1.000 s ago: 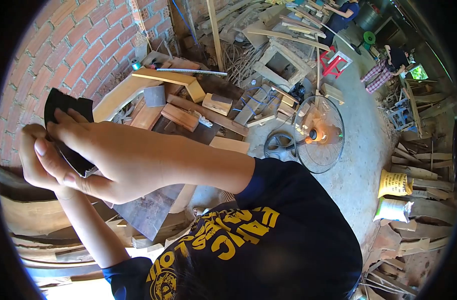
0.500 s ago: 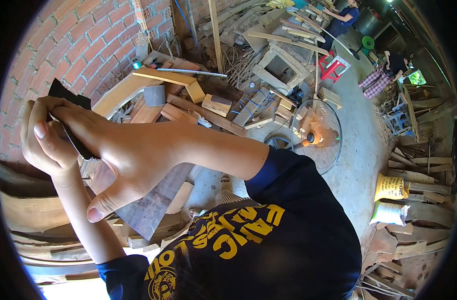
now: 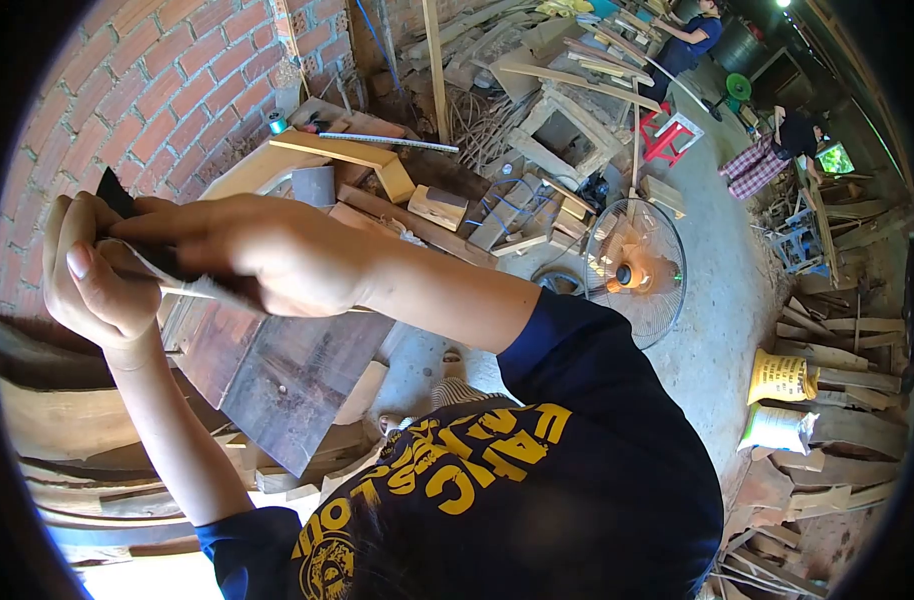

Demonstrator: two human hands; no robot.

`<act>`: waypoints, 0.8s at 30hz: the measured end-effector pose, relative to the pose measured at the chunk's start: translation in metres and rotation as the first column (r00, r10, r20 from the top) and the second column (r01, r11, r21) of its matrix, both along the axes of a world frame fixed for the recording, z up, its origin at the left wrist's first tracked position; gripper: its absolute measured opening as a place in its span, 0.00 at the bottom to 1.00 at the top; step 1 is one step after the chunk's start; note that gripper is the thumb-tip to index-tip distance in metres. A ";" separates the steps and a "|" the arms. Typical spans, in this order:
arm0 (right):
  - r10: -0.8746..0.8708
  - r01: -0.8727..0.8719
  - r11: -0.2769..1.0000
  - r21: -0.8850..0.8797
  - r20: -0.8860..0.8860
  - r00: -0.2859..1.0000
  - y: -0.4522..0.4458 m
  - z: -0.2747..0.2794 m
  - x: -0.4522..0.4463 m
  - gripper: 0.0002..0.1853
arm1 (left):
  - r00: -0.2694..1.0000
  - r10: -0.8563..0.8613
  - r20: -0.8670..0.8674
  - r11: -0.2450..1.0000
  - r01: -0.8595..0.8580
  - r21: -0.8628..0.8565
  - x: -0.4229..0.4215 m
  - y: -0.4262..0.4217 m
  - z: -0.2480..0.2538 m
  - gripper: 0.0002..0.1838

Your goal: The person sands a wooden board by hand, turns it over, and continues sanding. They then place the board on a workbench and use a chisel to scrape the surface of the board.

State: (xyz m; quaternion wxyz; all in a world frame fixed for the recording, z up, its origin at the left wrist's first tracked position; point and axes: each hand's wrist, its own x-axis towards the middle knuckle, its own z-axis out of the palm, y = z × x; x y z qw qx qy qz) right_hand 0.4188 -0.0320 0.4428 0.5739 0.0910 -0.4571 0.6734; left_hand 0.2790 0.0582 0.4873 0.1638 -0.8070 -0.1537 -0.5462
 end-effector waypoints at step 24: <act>-0.770 0.543 0.585 0.603 0.203 0.604 0.033 0.000 -0.018 0.59 | 0.995 -0.080 0.056 0.986 0.071 0.148 0.017 0.003 0.004 0.19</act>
